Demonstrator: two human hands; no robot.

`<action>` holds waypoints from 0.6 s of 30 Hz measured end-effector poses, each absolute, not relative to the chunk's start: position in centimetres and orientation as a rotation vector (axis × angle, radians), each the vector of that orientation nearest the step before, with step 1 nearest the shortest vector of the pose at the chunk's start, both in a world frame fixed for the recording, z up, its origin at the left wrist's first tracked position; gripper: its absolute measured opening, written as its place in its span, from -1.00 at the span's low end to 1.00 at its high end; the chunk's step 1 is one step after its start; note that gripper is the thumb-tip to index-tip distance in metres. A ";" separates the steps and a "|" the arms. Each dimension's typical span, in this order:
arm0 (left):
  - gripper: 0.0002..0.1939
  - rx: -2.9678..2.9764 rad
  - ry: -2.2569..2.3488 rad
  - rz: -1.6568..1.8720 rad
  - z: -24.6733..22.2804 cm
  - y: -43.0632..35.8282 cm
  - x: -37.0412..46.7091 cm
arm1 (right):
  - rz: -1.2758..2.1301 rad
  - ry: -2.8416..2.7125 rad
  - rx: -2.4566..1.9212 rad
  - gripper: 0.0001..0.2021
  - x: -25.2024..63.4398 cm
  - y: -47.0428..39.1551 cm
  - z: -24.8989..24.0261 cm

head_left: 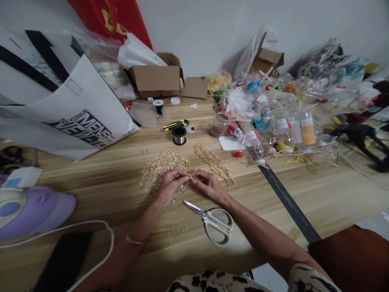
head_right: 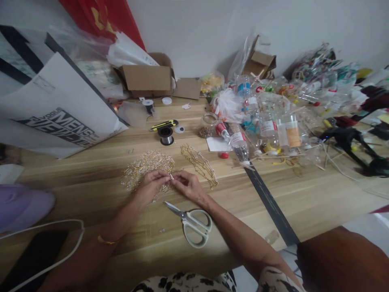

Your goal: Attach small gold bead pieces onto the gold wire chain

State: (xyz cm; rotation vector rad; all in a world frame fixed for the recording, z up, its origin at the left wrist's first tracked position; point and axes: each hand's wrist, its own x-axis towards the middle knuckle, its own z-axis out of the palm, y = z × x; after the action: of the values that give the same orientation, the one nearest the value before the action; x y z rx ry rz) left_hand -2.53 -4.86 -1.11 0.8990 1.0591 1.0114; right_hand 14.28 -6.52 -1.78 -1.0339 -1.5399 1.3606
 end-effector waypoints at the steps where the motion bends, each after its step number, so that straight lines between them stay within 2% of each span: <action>1: -0.86 0.930 1.080 1.000 -1.0 -4.9 -2.5 | 1.410 -1.497 -1.033 -0.69 14.3 -6.5 -1.7; 5: -0.87 1.034 1.127 0.969 -0.9 -5.1 -2.5 | 1.510 -1.403 -1.038 -0.66 14.2 -6.3 -1.6; 18: -0.81 1.165 1.121 1.004 -2.0 -4.9 -2.4 | 1.530 -1.270 -1.042 -0.71 14.5 -5.9 -1.4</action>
State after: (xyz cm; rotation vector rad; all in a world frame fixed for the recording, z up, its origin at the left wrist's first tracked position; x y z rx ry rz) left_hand -2.44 -4.87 -1.96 1.1649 1.1210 1.0042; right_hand 14.47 -5.88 -1.37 -1.0417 -1.2699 1.5301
